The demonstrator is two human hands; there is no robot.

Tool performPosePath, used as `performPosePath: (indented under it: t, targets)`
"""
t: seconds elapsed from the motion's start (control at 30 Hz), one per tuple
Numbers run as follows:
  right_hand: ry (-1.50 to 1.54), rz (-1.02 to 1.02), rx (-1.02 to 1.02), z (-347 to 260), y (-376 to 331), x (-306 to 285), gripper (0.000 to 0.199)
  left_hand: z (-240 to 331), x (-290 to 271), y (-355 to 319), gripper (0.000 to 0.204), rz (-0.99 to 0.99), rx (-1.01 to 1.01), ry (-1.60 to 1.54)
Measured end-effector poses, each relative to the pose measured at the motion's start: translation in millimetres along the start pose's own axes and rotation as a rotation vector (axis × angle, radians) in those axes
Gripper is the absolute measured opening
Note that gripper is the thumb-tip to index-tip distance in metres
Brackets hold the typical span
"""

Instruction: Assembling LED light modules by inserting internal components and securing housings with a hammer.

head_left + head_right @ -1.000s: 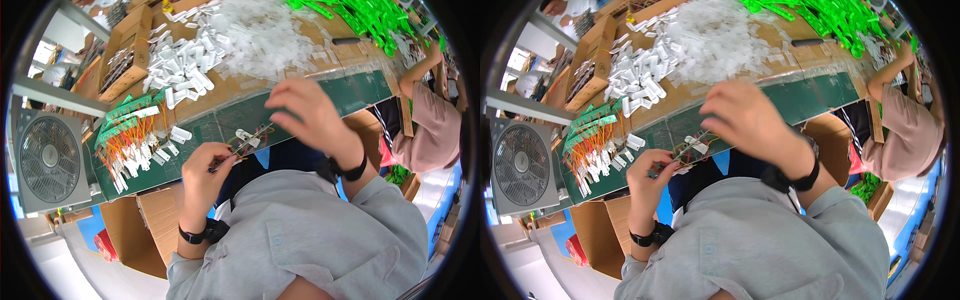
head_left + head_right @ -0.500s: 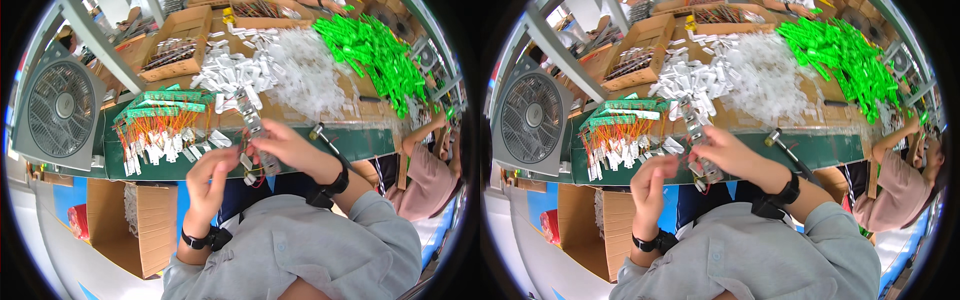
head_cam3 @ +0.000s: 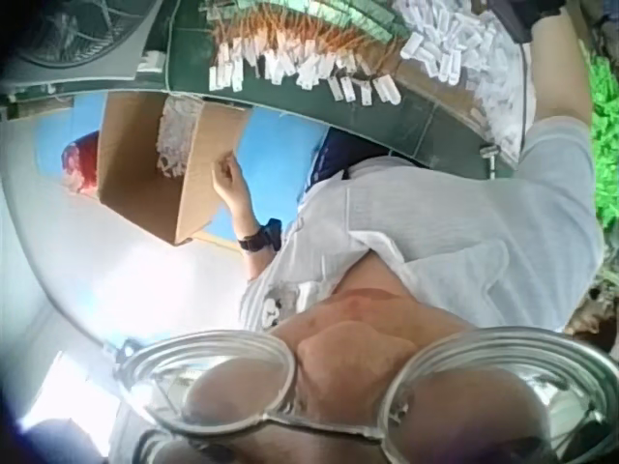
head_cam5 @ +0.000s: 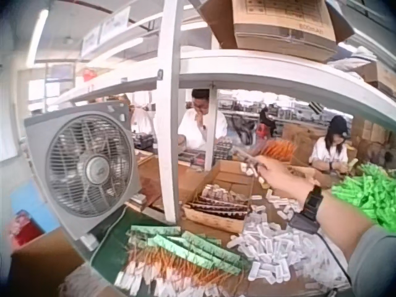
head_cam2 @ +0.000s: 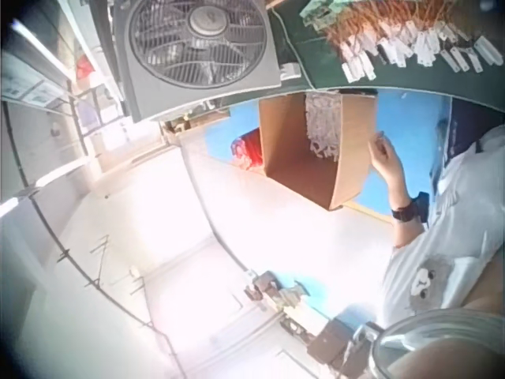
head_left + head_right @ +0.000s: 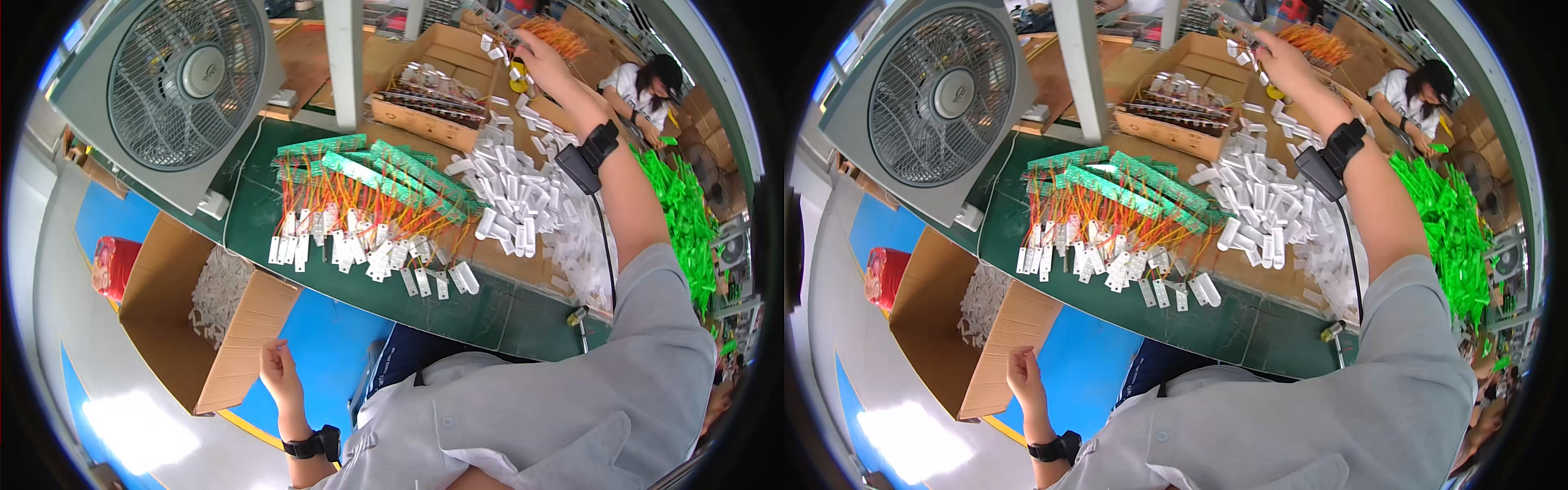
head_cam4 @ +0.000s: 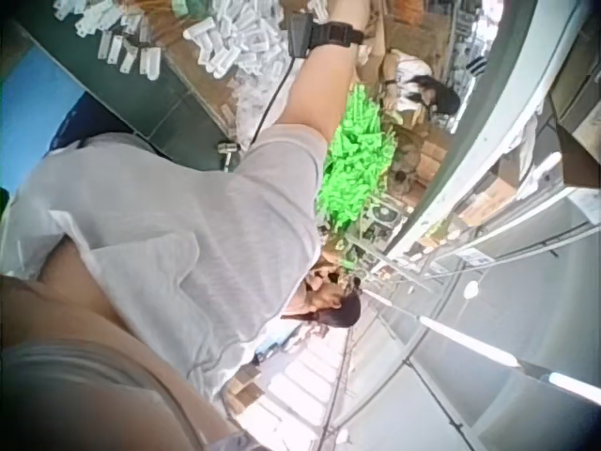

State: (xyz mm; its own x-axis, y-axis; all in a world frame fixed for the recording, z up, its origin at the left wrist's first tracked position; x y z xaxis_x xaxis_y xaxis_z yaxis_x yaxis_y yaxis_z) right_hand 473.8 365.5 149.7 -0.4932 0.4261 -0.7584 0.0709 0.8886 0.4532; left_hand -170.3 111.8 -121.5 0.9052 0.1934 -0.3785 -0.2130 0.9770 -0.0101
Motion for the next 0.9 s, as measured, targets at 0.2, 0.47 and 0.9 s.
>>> performPosePath:
  t: [0.2,0.47,0.9]
  targets:
    - [-0.216,-0.109,-0.271,-34,-29,140,0.026,-18,10,-9,0.007,-0.016,-0.088,0.005]
    - [-0.105,-0.131,-0.090,-132,-156,177,0.025,-21,20,0,0.007,-0.057,-0.076,0.010]
    - [-0.273,0.156,0.111,-136,-189,174,0.043,-24,2,-26,0.007,-0.068,-0.003,-0.058]
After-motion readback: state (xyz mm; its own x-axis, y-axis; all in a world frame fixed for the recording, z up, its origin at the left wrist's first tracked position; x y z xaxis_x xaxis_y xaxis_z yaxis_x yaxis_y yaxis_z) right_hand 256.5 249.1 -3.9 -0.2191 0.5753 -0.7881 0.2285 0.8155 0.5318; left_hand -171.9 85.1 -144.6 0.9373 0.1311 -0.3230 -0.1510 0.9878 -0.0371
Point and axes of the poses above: each hand's wrist, its own y-axis towards the middle knuckle, its own x-axis out of the palm, z = x × y, the point moved 8 cm from there along y, towards the middle knuckle, and after that the axes turned 6 degrees about y, right-handed, at the moved point
